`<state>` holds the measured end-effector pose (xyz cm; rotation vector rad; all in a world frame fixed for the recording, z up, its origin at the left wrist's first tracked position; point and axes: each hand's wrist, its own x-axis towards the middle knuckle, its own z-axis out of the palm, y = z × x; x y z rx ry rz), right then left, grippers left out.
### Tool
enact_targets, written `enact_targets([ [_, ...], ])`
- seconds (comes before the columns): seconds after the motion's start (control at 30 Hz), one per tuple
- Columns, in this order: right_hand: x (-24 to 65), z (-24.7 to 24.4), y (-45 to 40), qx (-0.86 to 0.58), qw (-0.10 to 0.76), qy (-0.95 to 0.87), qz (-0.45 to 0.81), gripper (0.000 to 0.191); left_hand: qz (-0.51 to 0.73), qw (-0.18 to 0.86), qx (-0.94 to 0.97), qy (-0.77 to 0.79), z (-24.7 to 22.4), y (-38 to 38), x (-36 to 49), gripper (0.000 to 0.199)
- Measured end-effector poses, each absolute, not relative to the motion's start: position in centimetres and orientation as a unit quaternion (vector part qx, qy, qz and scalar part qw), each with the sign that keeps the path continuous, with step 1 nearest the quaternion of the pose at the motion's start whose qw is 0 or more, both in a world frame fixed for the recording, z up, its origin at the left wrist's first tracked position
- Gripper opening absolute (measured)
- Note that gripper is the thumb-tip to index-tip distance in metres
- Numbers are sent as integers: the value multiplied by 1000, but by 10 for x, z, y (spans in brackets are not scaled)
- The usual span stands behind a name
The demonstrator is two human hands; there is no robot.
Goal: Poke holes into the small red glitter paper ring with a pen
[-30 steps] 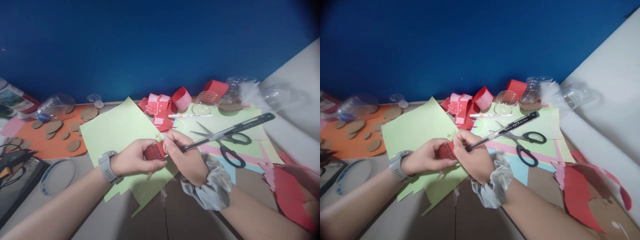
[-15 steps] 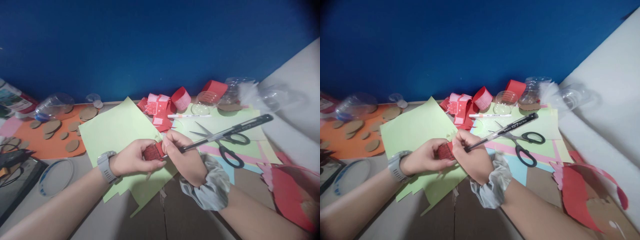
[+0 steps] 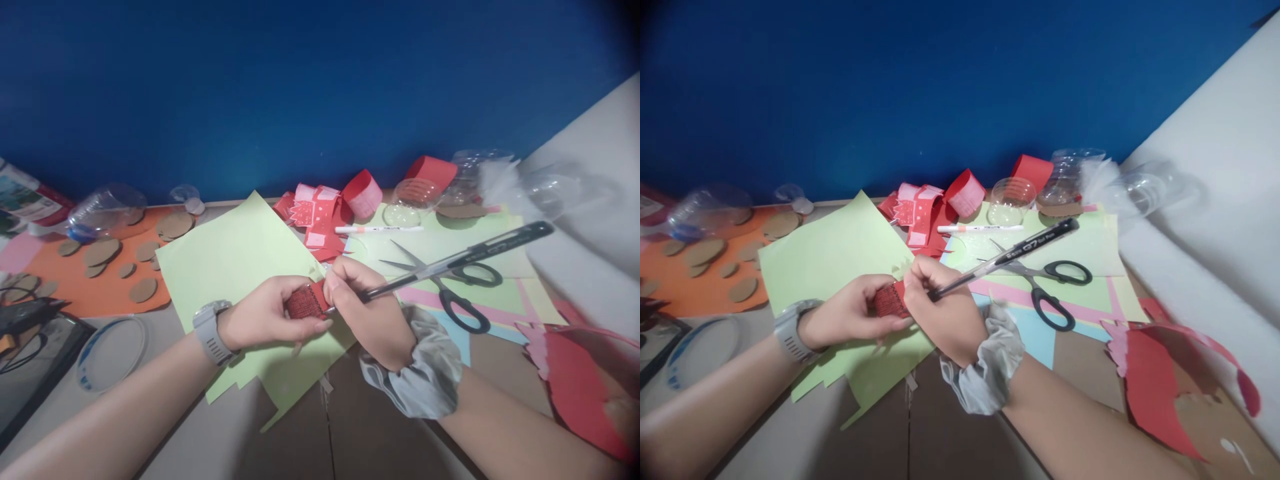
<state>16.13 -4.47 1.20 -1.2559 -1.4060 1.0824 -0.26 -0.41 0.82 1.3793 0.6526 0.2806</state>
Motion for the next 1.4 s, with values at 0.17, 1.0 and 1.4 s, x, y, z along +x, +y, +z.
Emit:
enact_targets([
  [0.17,161,13,-45,-510,465,-569,447,24,128,717,620,293,8,-4,-2,23],
  [1.0,162,14,-44,-500,466,-568,459,24,132,721,615,292,7,-4,-2,23],
  [1.4,162,12,-45,-495,469,-561,470,24,134,722,615,287,7,-4,-1,21],
])
